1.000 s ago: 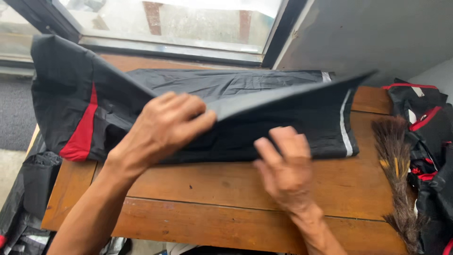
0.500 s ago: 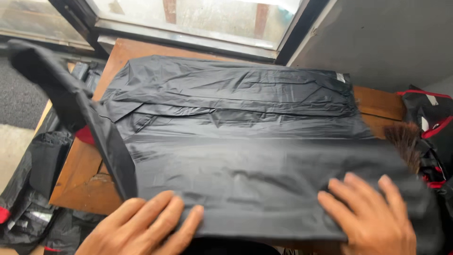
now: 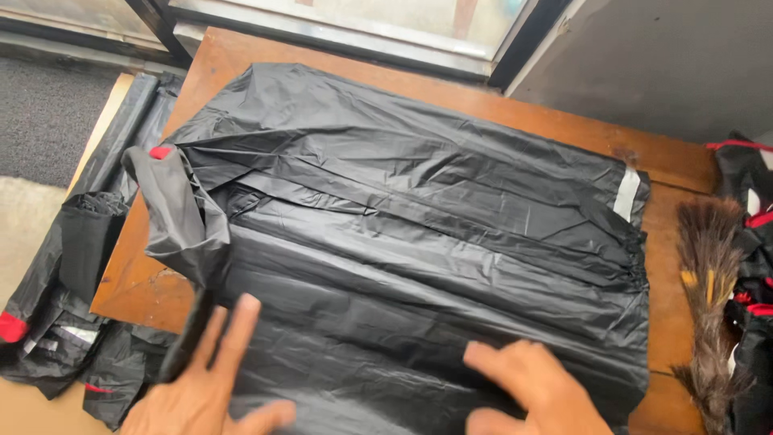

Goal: The person folds a large black tarp with red accents on a wooden table. They use a small brush to smooth the material and remove wrinkles while folding it into a compact roll.

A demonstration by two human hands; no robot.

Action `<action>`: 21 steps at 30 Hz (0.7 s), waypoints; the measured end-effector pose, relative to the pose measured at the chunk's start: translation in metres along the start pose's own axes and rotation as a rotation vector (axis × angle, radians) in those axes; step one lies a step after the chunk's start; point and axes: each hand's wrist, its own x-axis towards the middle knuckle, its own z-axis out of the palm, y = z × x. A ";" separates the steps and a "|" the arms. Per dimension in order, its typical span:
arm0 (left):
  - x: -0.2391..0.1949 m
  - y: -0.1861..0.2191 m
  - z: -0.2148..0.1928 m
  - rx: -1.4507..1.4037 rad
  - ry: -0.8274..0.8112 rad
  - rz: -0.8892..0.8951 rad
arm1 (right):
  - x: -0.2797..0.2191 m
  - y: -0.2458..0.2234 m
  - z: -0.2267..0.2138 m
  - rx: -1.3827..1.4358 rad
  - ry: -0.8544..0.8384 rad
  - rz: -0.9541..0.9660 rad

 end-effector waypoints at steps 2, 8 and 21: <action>0.029 -0.002 0.036 0.060 0.366 -0.001 | 0.016 0.003 0.016 -0.245 0.334 -0.113; 0.075 0.009 0.044 -0.074 0.623 0.137 | 0.057 0.032 0.049 -0.582 0.616 -0.120; 0.082 -0.034 -0.070 -0.443 0.300 -0.218 | 0.089 0.001 -0.016 -0.494 0.171 0.024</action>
